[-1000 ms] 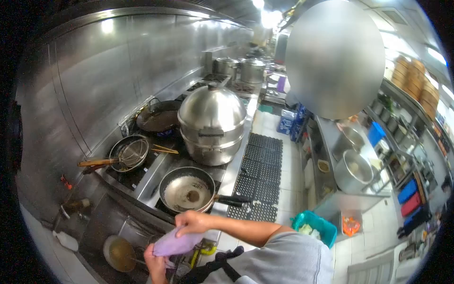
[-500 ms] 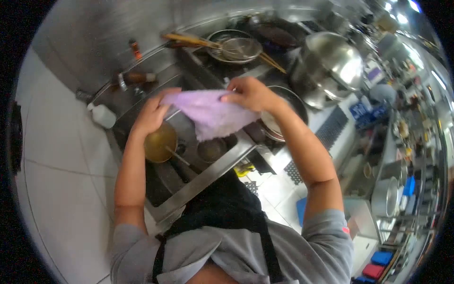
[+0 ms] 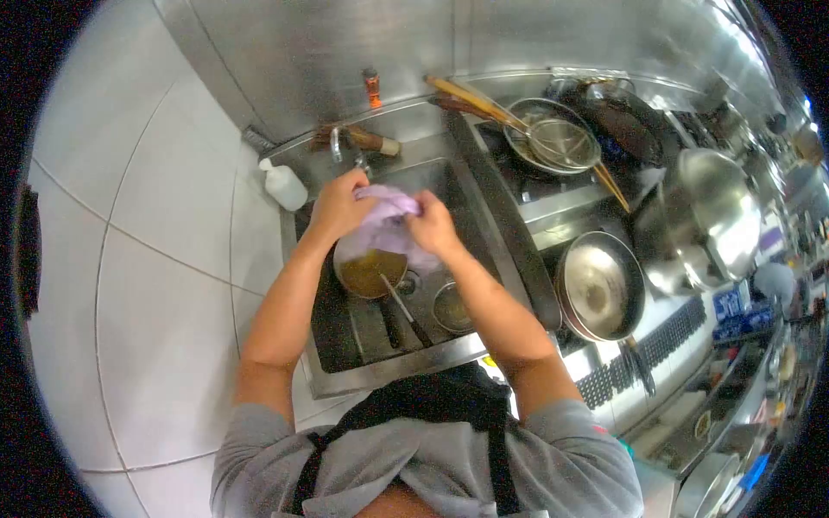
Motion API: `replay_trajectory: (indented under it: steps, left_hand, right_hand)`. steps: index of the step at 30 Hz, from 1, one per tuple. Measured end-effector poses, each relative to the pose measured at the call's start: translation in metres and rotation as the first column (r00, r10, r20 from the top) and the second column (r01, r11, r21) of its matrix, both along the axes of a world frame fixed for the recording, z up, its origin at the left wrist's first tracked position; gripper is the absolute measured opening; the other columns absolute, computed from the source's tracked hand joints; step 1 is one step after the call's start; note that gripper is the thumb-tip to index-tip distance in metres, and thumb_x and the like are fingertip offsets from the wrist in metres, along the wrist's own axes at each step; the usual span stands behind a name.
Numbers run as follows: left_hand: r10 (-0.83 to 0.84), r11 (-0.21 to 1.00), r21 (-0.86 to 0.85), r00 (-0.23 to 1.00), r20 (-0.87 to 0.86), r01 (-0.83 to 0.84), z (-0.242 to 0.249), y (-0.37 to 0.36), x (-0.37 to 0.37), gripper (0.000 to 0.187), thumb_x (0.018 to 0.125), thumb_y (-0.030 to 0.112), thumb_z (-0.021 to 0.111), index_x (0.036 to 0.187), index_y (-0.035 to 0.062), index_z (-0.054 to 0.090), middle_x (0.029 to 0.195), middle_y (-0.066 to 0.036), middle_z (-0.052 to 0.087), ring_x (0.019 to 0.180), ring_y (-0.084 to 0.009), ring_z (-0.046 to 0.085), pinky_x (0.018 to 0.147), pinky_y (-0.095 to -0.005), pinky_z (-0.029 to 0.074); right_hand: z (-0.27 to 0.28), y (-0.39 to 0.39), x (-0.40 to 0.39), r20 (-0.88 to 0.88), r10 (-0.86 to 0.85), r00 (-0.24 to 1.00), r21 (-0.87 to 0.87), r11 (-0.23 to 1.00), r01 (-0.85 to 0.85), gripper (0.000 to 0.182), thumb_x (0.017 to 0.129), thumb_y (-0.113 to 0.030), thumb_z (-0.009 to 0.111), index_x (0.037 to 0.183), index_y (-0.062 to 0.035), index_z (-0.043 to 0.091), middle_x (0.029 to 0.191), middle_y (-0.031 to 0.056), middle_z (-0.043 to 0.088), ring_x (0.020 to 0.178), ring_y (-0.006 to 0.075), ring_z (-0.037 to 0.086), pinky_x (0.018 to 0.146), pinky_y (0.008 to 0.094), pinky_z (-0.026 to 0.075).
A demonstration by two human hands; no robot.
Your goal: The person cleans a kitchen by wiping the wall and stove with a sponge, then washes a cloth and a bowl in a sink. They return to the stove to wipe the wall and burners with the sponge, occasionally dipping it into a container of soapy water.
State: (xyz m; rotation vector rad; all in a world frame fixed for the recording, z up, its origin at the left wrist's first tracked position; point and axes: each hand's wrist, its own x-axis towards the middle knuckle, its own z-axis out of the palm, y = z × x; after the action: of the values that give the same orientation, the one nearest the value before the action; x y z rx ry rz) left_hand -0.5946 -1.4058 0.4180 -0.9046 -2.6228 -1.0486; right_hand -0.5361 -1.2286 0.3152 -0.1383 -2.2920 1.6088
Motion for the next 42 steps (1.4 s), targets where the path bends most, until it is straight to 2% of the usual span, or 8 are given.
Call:
replay_trajectory:
  steps: [13, 17, 19, 22, 25, 29, 36, 42]
  left_hand:
    - [-0.037, 0.986, -0.136, 0.917, 0.397, 0.098, -0.058, -0.084, 0.015, 0.050, 0.061, 0.024, 0.085, 0.100, 0.0025, 0.063, 0.095, -0.015, 0.067, 0.090, -0.0289, 0.064, 0.081, -0.0364, 0.049]
    - [0.009, 1.000, -0.021, 0.905, 0.425, 0.000, -0.086, -0.096, 0.002, 0.025, 0.067, 0.005, 0.072, 0.088, 0.0020, 0.060, 0.079, -0.004, 0.060, 0.078, -0.0146, 0.058, 0.071, -0.0316, 0.048]
    - [0.002, 1.000, -0.027, 0.857, 0.515, 0.014, -0.076, -0.092, 0.000, 0.012, 0.073, 0.007, 0.067, 0.083, 0.0016, 0.063, 0.068, -0.003, 0.059, 0.059, -0.0101, 0.054, 0.050, -0.0294, 0.044]
    - [0.070, 0.982, -0.181, 0.768, 0.636, 0.061, -0.055, -0.091, -0.002, 0.023, 0.091, 0.017, 0.057, 0.082, -0.0015, 0.066, 0.065, -0.005, 0.060, 0.059, -0.0112, 0.058, 0.052, -0.0313, 0.046]
    - [0.019, 0.997, -0.072, 0.837, 0.547, 0.024, -0.089, -0.084, 0.000, 0.030, 0.096, 0.021, 0.051, 0.085, -0.0037, 0.066, 0.068, -0.008, 0.062, 0.070, -0.0172, 0.063, 0.066, -0.0351, 0.051]
    - [-0.138, 0.989, 0.022, 0.886, 0.444, 0.143, -0.110, -0.020, 0.055, 0.068, 0.066, 0.007, 0.079, 0.125, 0.0020, 0.044, 0.121, -0.014, 0.053, 0.110, -0.0258, 0.053, 0.094, -0.0384, 0.043]
    - [-0.262, 0.950, 0.244, 0.923, 0.283, 0.195, -0.186, 0.020, 0.078, 0.015, 0.083, 0.004, 0.063, 0.094, -0.0022, 0.055, 0.080, -0.014, 0.058, 0.076, -0.0248, 0.059, 0.074, -0.0349, 0.047]
    - [-0.358, 0.920, 0.254, 0.904, 0.233, 0.299, -0.175, -0.004, 0.051, 0.016, 0.083, -0.004, 0.052, 0.097, -0.0041, 0.059, 0.090, -0.012, 0.062, 0.087, -0.0200, 0.058, 0.082, -0.0329, 0.047]
  right_hand:
    - [0.007, 0.044, -0.012, 0.208, 0.285, 0.936, 0.054, 0.952, -0.302, 0.037, 0.088, -0.035, 0.066, 0.102, -0.0012, 0.063, 0.094, 0.0210, 0.067, 0.089, 0.0315, 0.066, 0.081, 0.0409, 0.051]
    - [0.016, 0.049, 0.018, 0.145, 0.551, 0.822, 0.402, 0.726, -0.558, 0.082, 0.067, -0.031, 0.084, 0.131, -0.0044, 0.040, 0.107, 0.0178, 0.060, 0.097, 0.0297, 0.061, 0.082, 0.0418, 0.051]
    - [0.069, 0.051, 0.044, 0.574, 0.542, 0.614, 0.042, 0.729, -0.683, 0.063, 0.074, -0.018, 0.074, 0.127, -0.0094, 0.039, 0.100, 0.0197, 0.061, 0.093, 0.0292, 0.062, 0.081, 0.0431, 0.049]
    - [0.003, 0.061, 0.029, 0.233, 0.513, 0.826, 0.309, 0.766, -0.563, 0.049, 0.078, -0.017, 0.072, 0.120, -0.0095, 0.047, 0.092, 0.0187, 0.063, 0.087, 0.0298, 0.064, 0.077, 0.0426, 0.049]
    - [0.031, 0.059, 0.044, -0.001, 0.571, 0.821, 0.310, 0.781, -0.543, 0.032, 0.079, -0.019, 0.071, 0.106, -0.0067, 0.060, 0.087, 0.0163, 0.064, 0.087, 0.0317, 0.064, 0.075, 0.0418, 0.048]
    - [0.012, 0.032, 0.046, 0.092, 0.504, 0.859, 0.242, 0.825, -0.510, 0.021, 0.080, -0.025, 0.070, 0.089, -0.0058, 0.068, 0.089, 0.0144, 0.066, 0.087, 0.0337, 0.064, 0.073, 0.0432, 0.048]
    - [-0.004, 0.030, 0.069, 0.227, 0.354, 0.907, 0.343, 0.843, -0.414, 0.031, 0.079, -0.033, 0.071, 0.089, -0.0045, 0.065, 0.085, 0.0166, 0.067, 0.086, 0.0369, 0.064, 0.071, 0.0456, 0.048]
    - [-0.001, 0.057, 0.096, 0.383, 0.324, 0.865, 0.445, 0.756, -0.480, 0.040, 0.077, -0.030, 0.074, 0.101, -0.0021, 0.058, 0.091, 0.0206, 0.065, 0.091, 0.0392, 0.063, 0.076, 0.0467, 0.048]
